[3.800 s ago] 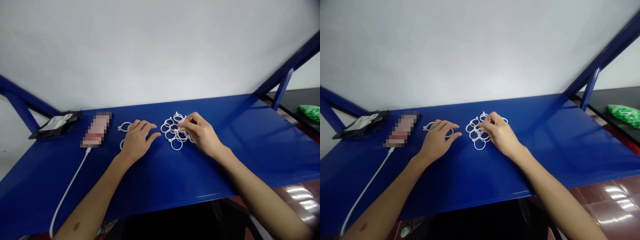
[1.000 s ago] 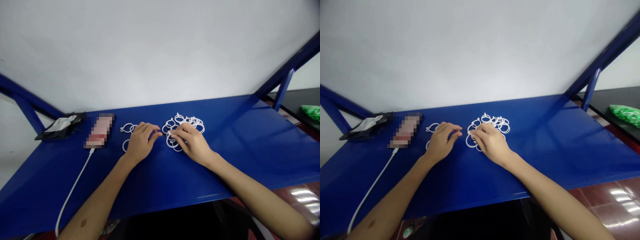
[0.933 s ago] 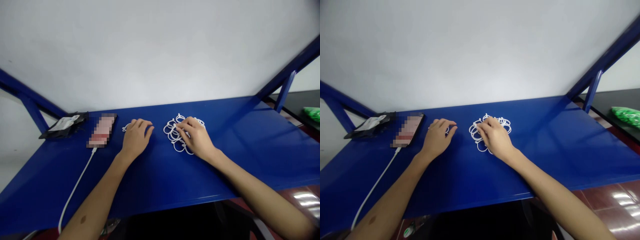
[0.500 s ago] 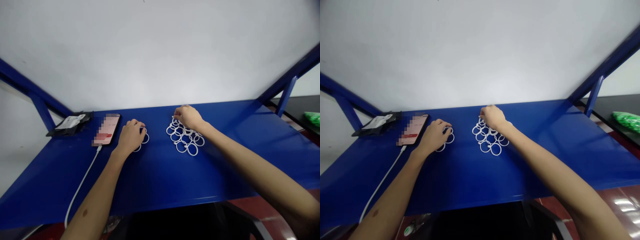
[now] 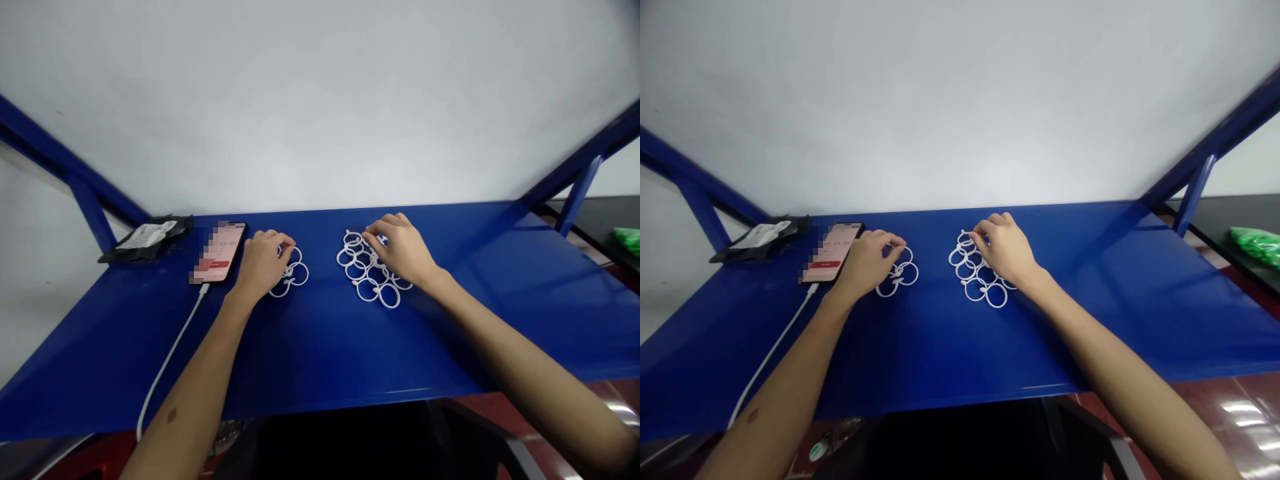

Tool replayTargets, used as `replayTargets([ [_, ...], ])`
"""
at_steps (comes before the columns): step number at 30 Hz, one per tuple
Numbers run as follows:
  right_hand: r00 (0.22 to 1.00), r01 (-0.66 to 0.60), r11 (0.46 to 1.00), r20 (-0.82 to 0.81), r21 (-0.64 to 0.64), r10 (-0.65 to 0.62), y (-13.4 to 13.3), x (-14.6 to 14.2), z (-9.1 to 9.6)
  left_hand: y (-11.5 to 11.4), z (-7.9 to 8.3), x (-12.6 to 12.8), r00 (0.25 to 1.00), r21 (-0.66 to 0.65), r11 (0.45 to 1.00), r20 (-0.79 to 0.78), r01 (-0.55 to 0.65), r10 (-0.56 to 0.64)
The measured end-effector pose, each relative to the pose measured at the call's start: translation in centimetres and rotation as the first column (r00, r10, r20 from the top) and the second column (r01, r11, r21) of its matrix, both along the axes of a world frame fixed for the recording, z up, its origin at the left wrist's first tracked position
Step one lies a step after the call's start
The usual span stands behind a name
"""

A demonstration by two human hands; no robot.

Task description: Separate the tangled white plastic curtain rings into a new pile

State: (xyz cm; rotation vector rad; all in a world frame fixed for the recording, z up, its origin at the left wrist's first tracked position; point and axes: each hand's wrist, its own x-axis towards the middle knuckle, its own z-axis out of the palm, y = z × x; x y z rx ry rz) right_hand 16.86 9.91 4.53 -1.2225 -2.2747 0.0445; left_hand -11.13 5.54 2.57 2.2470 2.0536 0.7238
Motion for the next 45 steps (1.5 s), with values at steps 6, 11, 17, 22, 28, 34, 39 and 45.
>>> replayTargets([
  [6, 0.981, -0.181, 0.967, -0.033, 0.177, 0.190, -4.2, -0.6, -1.3, 0.0, 0.3, -0.1, 0.972, 0.179, 0.982, 0.235, -0.053, 0.010],
  [11, 0.949, -0.311, 0.936, 0.004, 0.163, 0.315, -5.5, -1.6, -2.3, -0.2, 0.6, 0.3, 0.936, 0.166, 0.981, 0.351, -0.101, 0.036],
  [17, 0.925, -0.381, 0.916, 0.064, 0.123, 0.375, -6.5, -2.5, -2.7, -0.6, 1.0, 1.0, 0.886, 0.143, 0.987, 0.464, -0.067, -0.007],
  [22, 0.909, -0.414, 0.905, 0.096, 0.097, 0.406, -7.2, -3.3, -2.7, -1.4, 1.4, 2.4, 0.840, 0.143, 0.989, 0.533, 0.024, -0.097],
  [28, 0.922, -0.386, 0.917, 0.080, 0.101, 0.379, -7.8, -4.2, -3.0, -2.5, 1.1, 4.4, 0.794, 0.151, 0.983, 0.584, 0.102, -0.172],
  [34, 0.956, -0.294, 0.946, 0.059, 0.136, 0.289, -7.9, -4.6, -3.2, -3.1, 0.9, 5.7, 0.700, 0.158, 0.980, 0.686, 0.120, -0.196],
  [39, 0.960, -0.275, 0.948, 0.088, 0.160, 0.264, -7.8, -4.7, -3.3, -3.7, 1.3, 6.3, 0.641, 0.142, 0.981, 0.743, 0.130, -0.192],
  [45, 0.945, -0.323, 0.938, 0.092, 0.129, 0.313, -7.9, -4.6, -3.3, -3.3, 0.8, 6.0, 0.578, 0.181, 0.981, 0.794, 0.068, -0.186],
])
